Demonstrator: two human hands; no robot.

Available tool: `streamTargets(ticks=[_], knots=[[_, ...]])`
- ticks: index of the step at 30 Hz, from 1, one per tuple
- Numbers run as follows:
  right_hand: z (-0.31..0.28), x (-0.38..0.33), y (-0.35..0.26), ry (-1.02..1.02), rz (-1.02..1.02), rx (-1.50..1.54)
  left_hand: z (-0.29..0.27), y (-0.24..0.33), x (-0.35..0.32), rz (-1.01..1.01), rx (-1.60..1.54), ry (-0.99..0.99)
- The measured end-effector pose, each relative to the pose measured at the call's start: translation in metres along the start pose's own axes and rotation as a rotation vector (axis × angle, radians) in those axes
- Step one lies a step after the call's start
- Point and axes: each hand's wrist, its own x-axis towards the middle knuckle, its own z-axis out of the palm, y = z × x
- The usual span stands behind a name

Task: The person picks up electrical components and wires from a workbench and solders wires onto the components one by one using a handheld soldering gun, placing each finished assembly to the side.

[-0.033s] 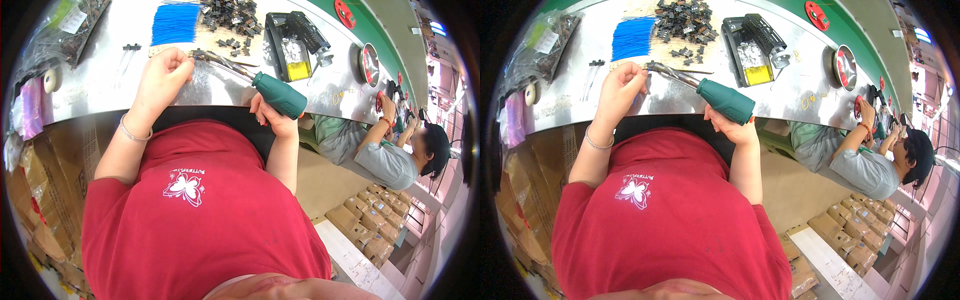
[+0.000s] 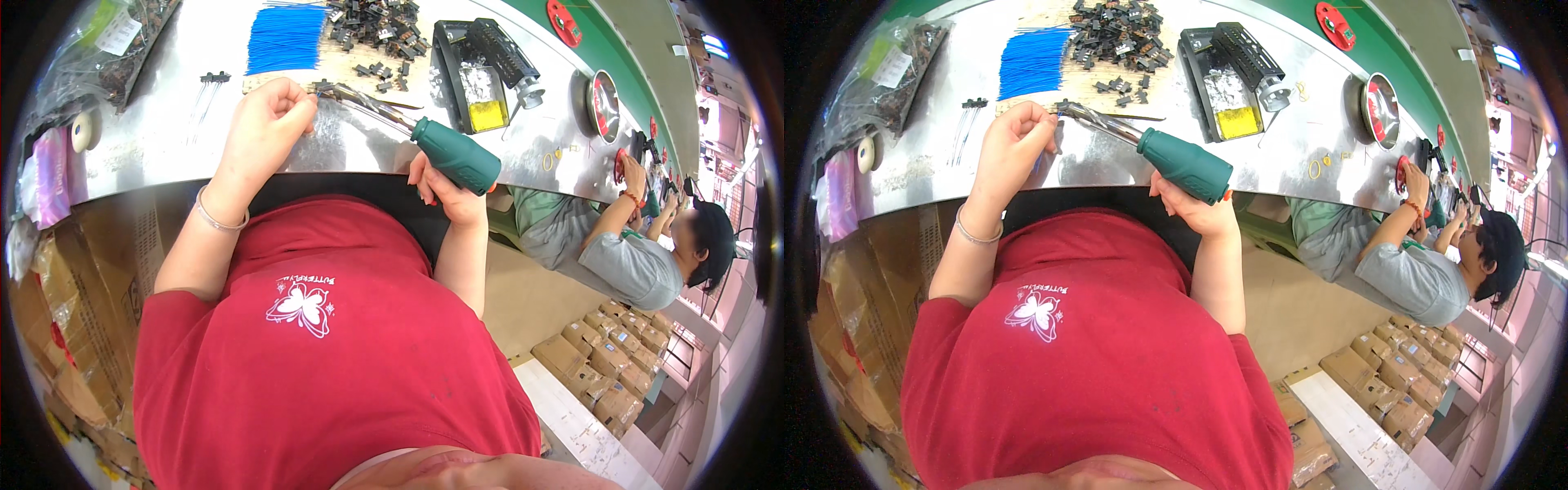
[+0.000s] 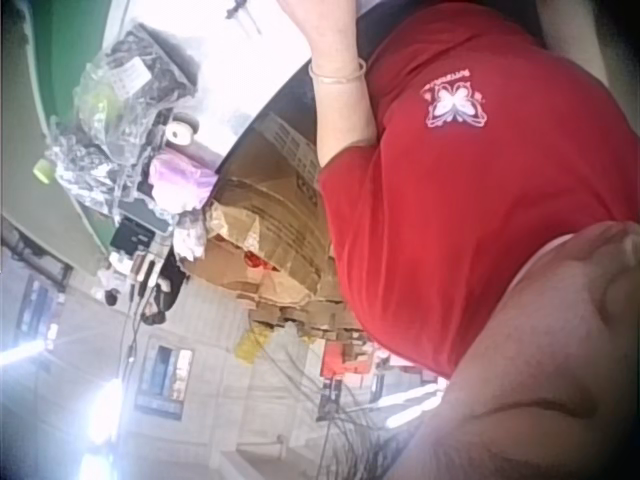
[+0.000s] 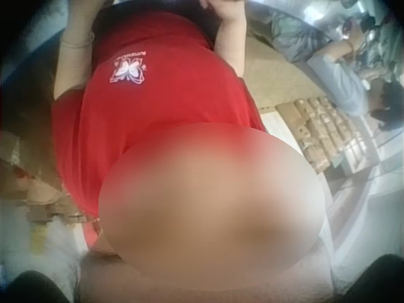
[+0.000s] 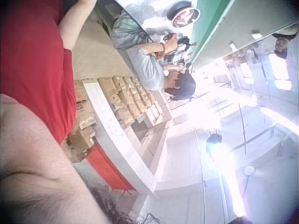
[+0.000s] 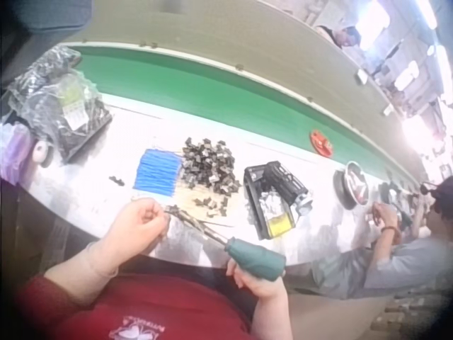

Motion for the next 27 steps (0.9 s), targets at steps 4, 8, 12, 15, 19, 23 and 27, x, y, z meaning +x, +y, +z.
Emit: streamTargets(ticks=[4,8,12,15,19,23,27], knots=[[0.001,0.0,-0.0016,0.001,0.0,-0.079,0.0003,-0.0001,0.0005,0.006,-0.023,0.002],[0.001,-0.0004,-0.0015,0.014,0.026,-0.095,0.0,0.001,0.0006,-0.015,-0.023,0.013],[-0.0026,0.0005,0.0025,-0.001,-0.046,0.085,-0.0003,0.0024,0.0011,-0.023,-0.024,0.009],[-0.0063,0.0011,0.0059,-0.043,-0.115,0.177,0.0003,0.0027,0.0008,-0.017,-0.031,0.008],[-0.0052,0.0002,0.0075,-0.016,-0.086,0.159,0.0001,0.0035,0.0015,-0.019,-0.014,0.01],[-0.0044,0.0023,0.0039,-0.03,-0.098,0.175,0.0022,0.0034,0.0002,-0.015,-0.023,0.013],[-0.0023,0.0014,0.0009,0.032,-0.055,0.135,0.0026,0.0021,0.0007,-0.004,-0.012,0.024]])
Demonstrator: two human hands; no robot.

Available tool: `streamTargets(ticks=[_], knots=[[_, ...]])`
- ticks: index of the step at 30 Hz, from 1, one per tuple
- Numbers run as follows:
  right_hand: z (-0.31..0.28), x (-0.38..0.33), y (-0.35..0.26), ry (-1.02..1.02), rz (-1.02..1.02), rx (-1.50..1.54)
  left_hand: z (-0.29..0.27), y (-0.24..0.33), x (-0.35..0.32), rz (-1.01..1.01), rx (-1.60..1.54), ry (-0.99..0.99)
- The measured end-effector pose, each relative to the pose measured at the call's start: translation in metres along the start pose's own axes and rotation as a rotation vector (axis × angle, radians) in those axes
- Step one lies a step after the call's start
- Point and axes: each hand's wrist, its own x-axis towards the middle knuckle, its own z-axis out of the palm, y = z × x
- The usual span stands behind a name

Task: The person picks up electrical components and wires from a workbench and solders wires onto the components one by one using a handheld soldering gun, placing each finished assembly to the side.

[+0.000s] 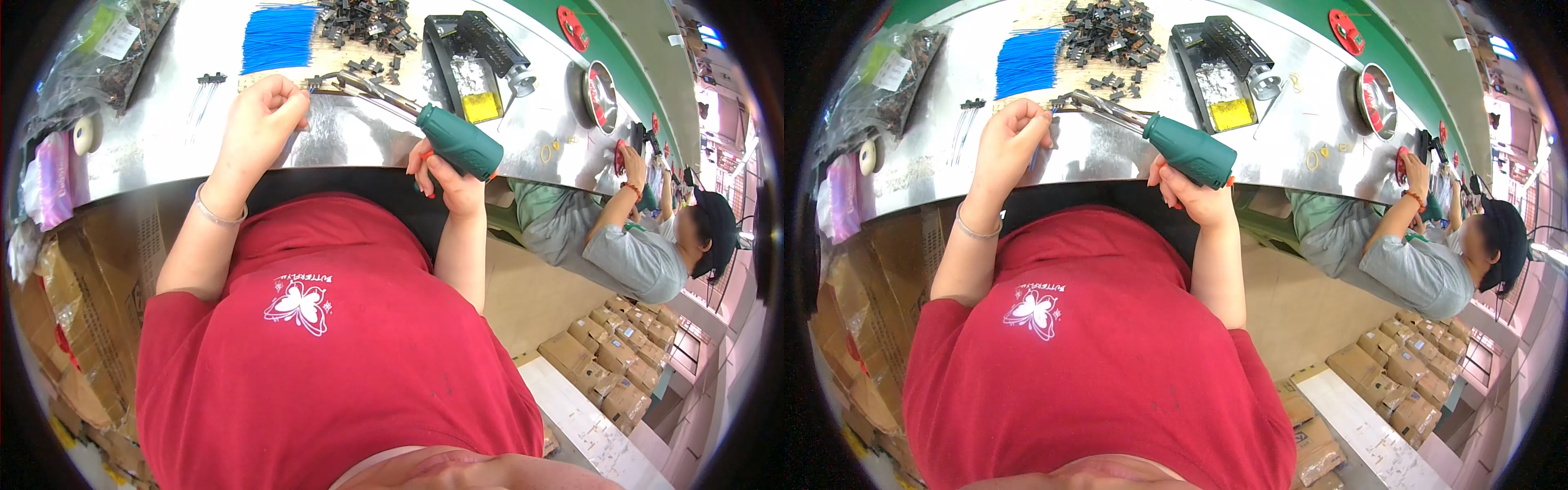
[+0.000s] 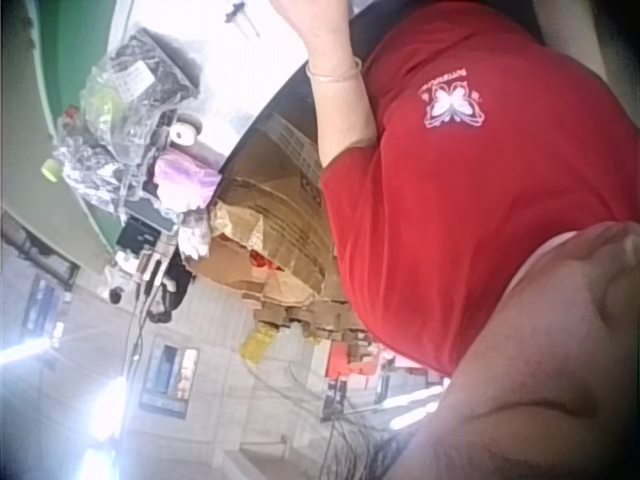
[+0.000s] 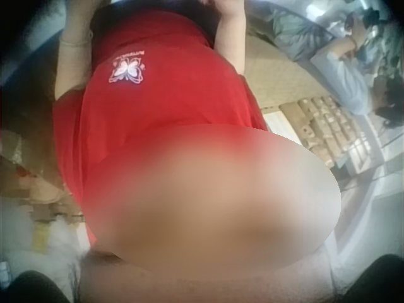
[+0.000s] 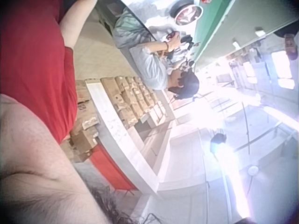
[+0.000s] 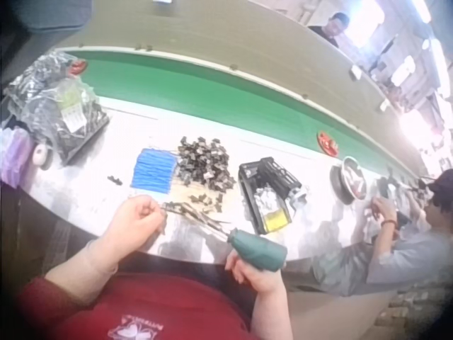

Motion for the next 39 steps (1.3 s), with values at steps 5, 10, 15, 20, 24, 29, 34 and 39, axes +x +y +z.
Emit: streamTargets(ticks=[5,10,15,20,24,29,34,39], knots=[[-0.0019,0.0009,-0.002,-0.026,0.004,-0.035,-0.0025,-0.0021,-0.0007,0.044,0.028,0.008],[-0.0021,-0.0009,-0.0023,-0.004,-0.002,-0.01,-0.0026,-0.0031,-0.0013,0.077,0.053,0.022],[-0.0011,-0.0016,-0.0024,0.011,-0.02,-0.002,-0.001,-0.0046,-0.003,0.101,0.1,0.024],[0.0005,-0.0007,-0.0022,0.026,-0.043,-0.003,-0.0007,-0.0055,-0.0028,0.082,0.132,0.035],[0.0014,-0.0002,-0.0034,0.02,-0.044,-0.004,-0.001,-0.0048,-0.003,0.07,0.131,0.027],[0.0023,0.0003,-0.0051,0.017,-0.025,-0.022,0.0008,-0.005,-0.005,0.09,0.141,0.031],[0.003,0.0006,-0.0045,0.024,-0.031,-0.026,0.0006,-0.0026,-0.0056,0.076,0.133,0.03],[0.0007,0.0005,-0.0028,0.018,-0.036,-0.006,0.0014,-0.0005,-0.0052,0.052,0.121,0.017]])
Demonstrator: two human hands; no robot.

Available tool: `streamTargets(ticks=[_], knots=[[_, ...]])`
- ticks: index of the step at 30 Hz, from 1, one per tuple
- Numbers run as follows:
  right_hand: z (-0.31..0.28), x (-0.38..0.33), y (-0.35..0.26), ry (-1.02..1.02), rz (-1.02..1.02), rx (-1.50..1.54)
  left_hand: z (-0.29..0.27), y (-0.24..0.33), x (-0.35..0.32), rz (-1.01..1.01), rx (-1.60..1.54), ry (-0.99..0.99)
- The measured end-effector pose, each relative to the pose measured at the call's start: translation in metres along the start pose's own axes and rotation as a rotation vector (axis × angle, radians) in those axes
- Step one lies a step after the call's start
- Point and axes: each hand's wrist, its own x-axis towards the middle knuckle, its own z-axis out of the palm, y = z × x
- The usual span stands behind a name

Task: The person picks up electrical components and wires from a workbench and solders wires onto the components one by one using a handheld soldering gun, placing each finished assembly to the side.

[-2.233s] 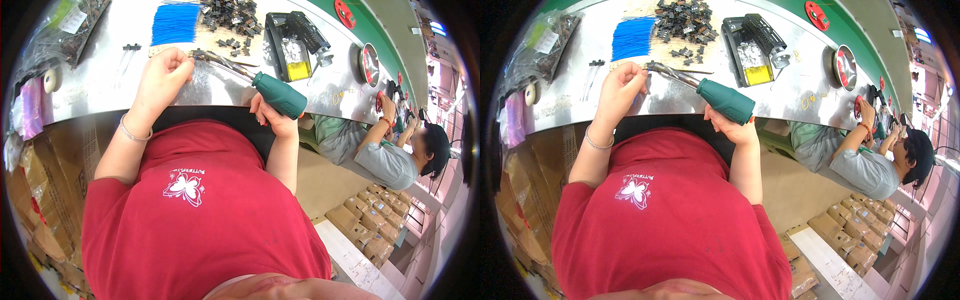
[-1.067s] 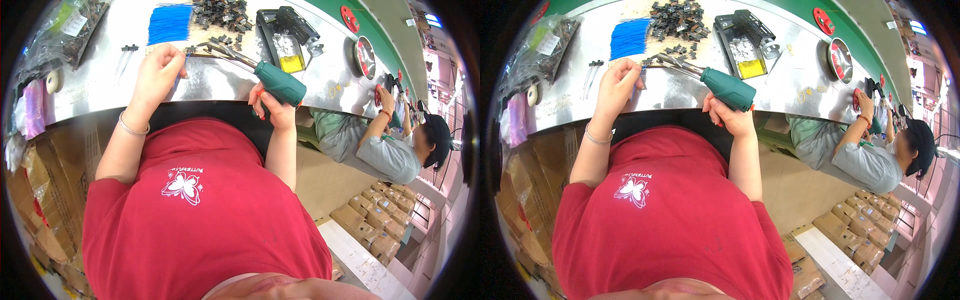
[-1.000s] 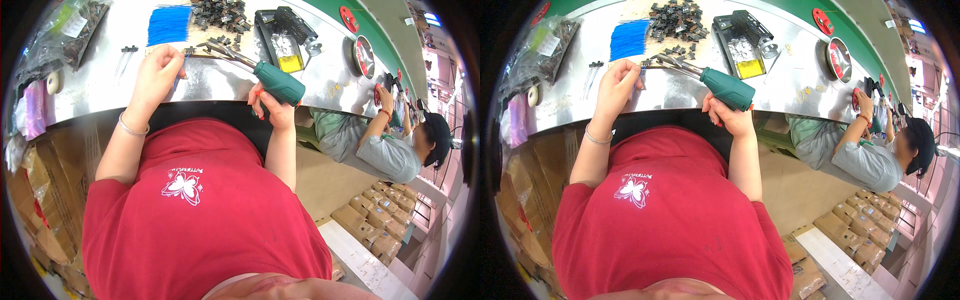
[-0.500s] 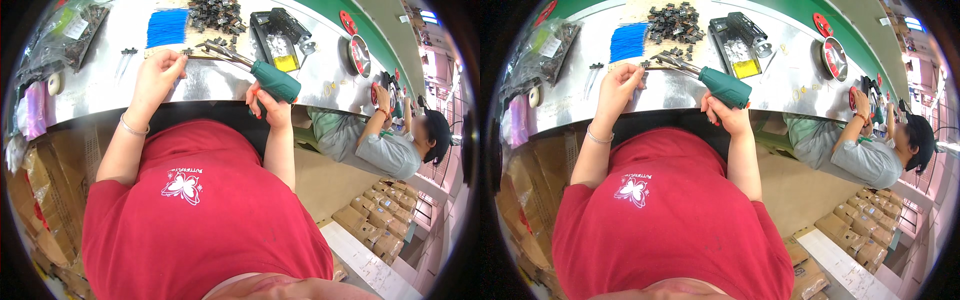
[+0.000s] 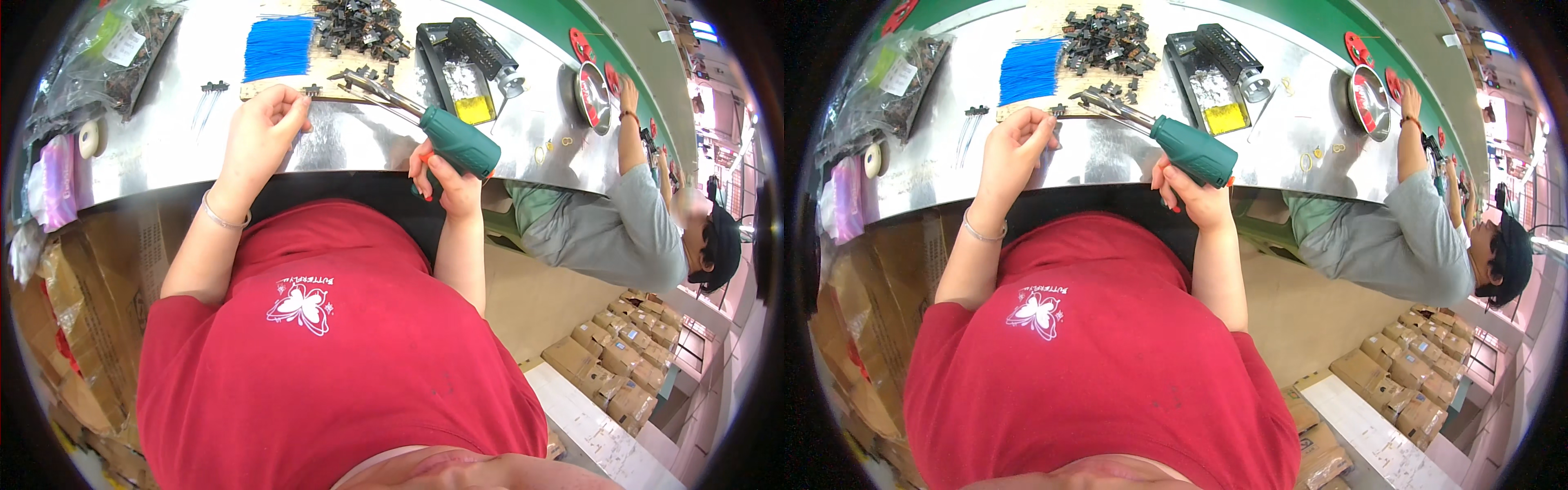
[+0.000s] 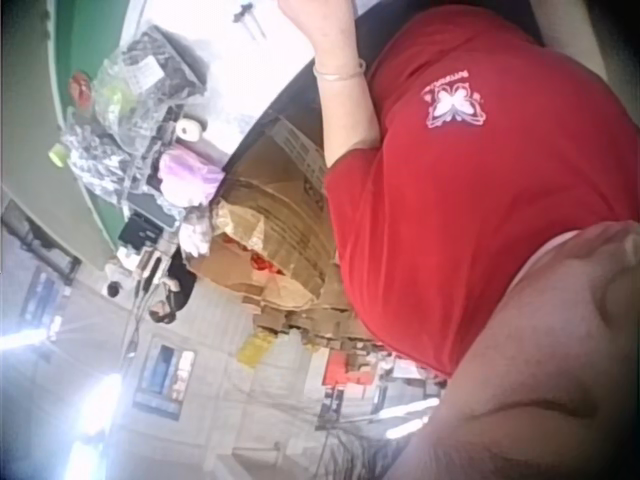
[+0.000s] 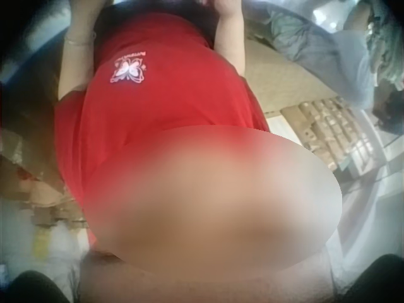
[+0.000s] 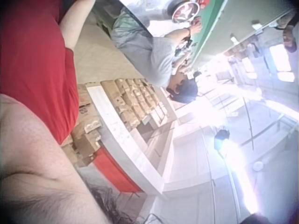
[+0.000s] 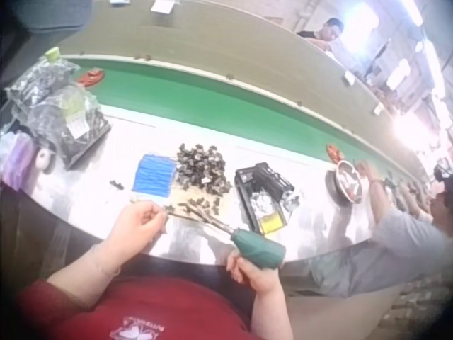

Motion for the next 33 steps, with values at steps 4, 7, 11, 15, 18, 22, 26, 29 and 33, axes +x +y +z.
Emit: streamTargets(ticks=[4,7,11,15,18,22,26,29,33], knots=[[-0.002,-0.001,0.002,-0.005,-0.006,0.094,-0.008,0.004,-0.007,-0.04,-0.066,-0.028],[-0.003,0.0,0.002,-0.006,-0.005,0.113,-0.023,0.008,-0.015,-0.016,-0.061,0.009],[-0.002,-0.001,0.003,-0.013,-0.045,0.128,-0.055,0.012,-0.016,0.213,0.46,0.287],[-0.002,0.001,0.003,-0.009,-0.078,0.131,-0.075,0.009,-0.005,0.127,0.794,0.403],[-0.004,-0.001,0.004,0.02,-0.096,0.17,-0.075,0.011,-0.004,0.141,0.843,0.444],[-0.006,-0.001,0.005,0.02,-0.092,0.177,-0.051,0.022,0.0,0.46,0.818,0.496],[-0.004,-0.002,0.005,0.033,-0.117,0.215,-0.011,0.032,0.005,0.566,0.673,0.231],[-0.003,-0.002,0.005,0.051,-0.133,0.228,0.012,0.034,0.008,0.737,0.673,0.052],[-0.004,-0.002,0.006,0.043,-0.121,0.202,0.029,0.03,0.01,0.772,0.708,0.052]])
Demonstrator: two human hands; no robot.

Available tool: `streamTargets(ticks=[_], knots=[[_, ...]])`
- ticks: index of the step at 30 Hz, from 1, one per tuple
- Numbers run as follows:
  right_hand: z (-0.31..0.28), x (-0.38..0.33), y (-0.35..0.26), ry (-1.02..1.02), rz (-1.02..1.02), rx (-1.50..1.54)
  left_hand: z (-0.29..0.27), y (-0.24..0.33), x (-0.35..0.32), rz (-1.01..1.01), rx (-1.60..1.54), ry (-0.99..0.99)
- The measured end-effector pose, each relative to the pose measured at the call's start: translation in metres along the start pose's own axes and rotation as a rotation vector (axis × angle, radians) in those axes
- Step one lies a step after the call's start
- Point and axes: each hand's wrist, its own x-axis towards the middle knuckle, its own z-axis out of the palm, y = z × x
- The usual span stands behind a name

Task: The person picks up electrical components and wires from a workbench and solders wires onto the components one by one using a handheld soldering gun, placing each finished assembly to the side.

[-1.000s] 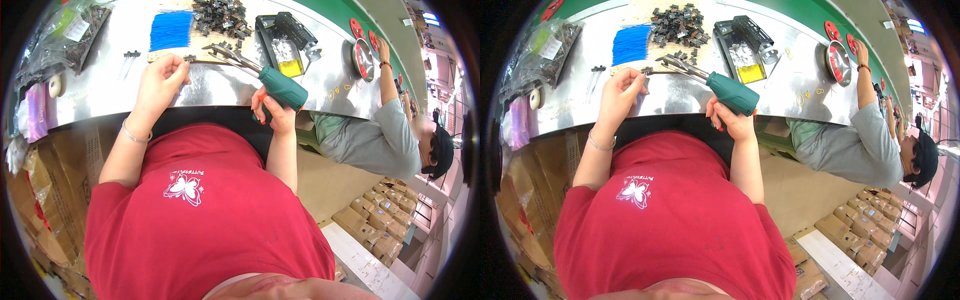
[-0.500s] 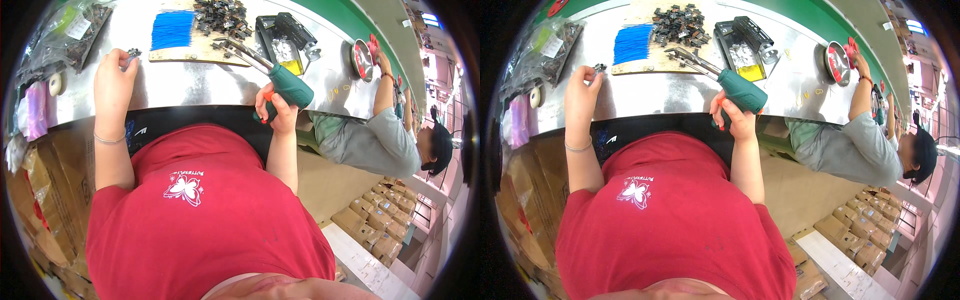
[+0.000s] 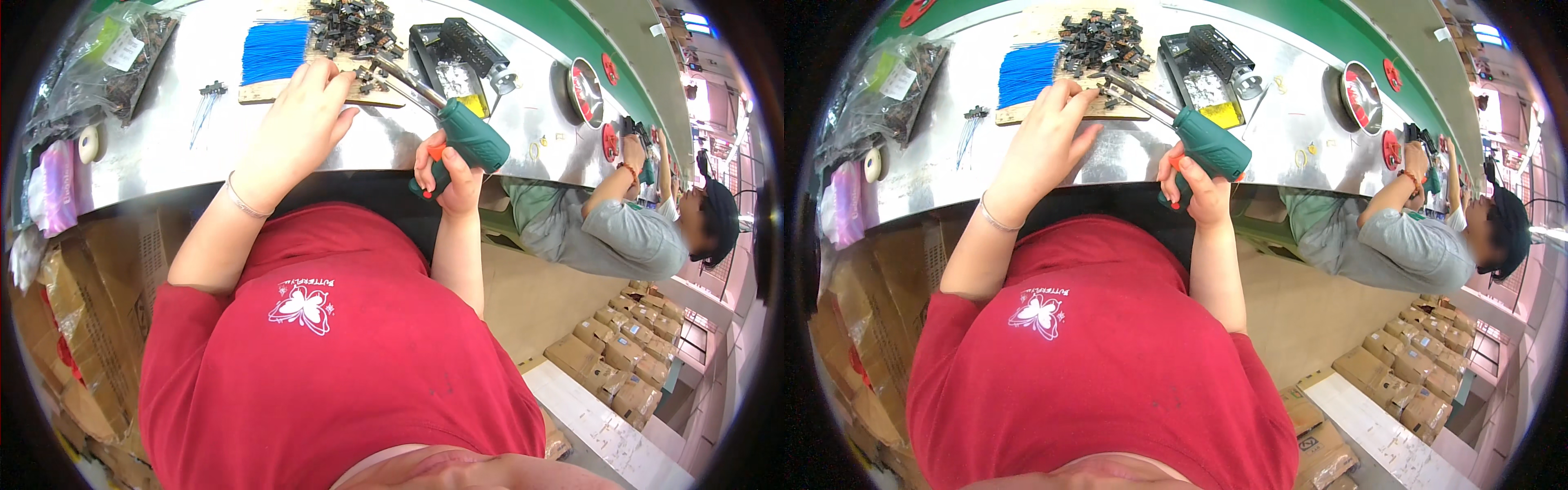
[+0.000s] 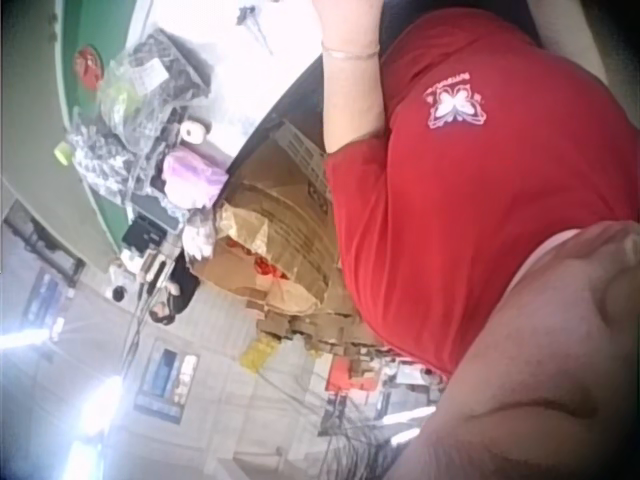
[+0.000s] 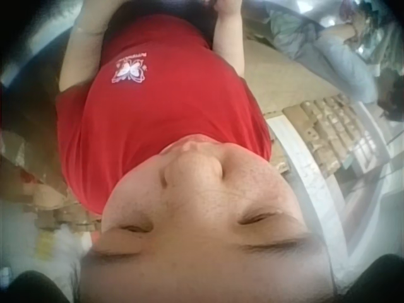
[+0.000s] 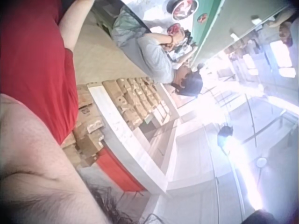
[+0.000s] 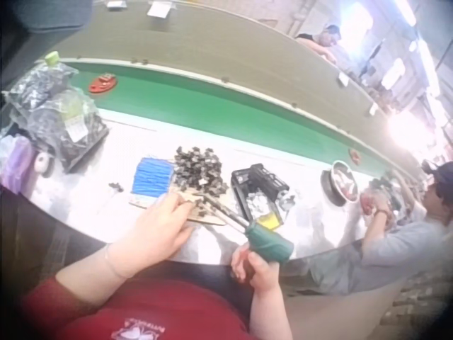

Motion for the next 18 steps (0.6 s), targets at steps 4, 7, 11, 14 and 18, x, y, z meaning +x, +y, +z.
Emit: streamTargets(ticks=[4,7,11,14,18], knots=[[-0.001,0.0,0.0,0.005,0.006,0.002,0.003,-0.006,0.002,-0.02,0.087,0.035],[-0.001,0.001,0.001,0.007,0.007,-0.001,-0.001,-0.012,0.003,-0.025,0.096,0.036],[-0.001,0.001,0.002,-0.023,-0.035,-0.068,-0.003,-0.015,0.005,-0.011,0.034,0.056],[-0.002,0.001,0.002,-0.024,-0.042,-0.071,-0.002,-0.013,0.004,-0.048,0.038,0.154],[-0.002,0.0,0.001,-0.03,-0.031,-0.057,0.002,-0.013,0.003,-0.148,0.077,0.161]])
